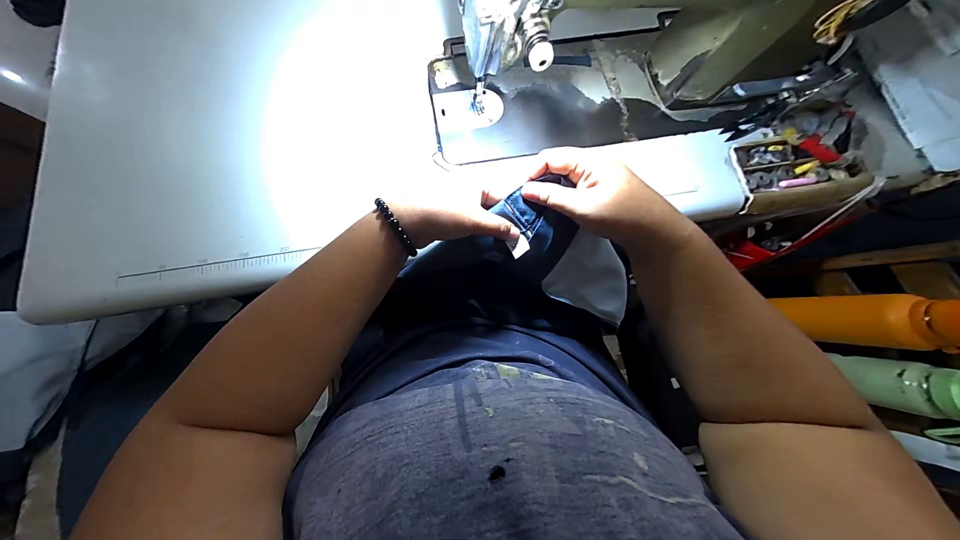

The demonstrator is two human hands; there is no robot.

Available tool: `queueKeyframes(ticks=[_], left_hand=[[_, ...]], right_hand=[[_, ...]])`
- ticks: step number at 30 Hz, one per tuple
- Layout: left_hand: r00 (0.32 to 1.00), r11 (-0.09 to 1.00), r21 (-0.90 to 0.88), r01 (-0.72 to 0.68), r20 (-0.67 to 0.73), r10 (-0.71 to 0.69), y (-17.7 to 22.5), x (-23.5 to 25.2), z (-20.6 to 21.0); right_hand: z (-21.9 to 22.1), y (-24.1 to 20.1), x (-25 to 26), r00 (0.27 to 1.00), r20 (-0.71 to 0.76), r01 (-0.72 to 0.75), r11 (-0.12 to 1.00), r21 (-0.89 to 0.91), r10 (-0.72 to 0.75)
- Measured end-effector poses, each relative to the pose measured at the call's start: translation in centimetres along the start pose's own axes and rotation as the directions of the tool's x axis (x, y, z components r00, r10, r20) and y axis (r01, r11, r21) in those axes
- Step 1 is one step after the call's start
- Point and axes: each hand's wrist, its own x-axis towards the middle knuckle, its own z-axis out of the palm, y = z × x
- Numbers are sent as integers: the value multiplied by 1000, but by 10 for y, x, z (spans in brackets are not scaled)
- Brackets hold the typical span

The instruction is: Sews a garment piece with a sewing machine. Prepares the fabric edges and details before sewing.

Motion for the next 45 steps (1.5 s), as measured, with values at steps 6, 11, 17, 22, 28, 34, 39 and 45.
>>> queueKeyframes(ticks=[6, 11, 17, 22, 28, 34, 39, 45], left_hand=[[1000, 1000, -19, 25, 4, -25, 1, 0, 0], [1000, 1000, -5, 9, 6, -9, 0, 0, 0], [999, 999, -46, -26, 18, 27, -4, 2, 0], [965, 988, 68, -137, -215, 148, -19, 2, 0], [872, 955, 87, -283, -391, 294, -37, 9, 6], [826, 928, 110, -357, -428, 368, -37, 8, 14], [802, 930, 171, -326, -470, 367, -33, 0, 22], [848, 976, 86, -201, -483, 218, -28, 5, 22]], right_hand=[[0, -1, -1, 1000, -2, 19, 1000, 6, -19], [1, -1, -2, 1000, -8, 13, 1000, 21, -13], [3, -2, -2, 1000, -22, -4, 1000, -5, 4], [-18, -27, -28, 961, 194, 154, 963, 222, -198], [27, -9, -30, 974, -220, -59, 998, -19, 53], [62, 6, -24, 863, -505, -51, 997, -61, 13], [65, 4, -29, 860, -506, -78, 997, -18, 58], [64, 12, -25, 837, -535, -112, 993, 34, 113]])
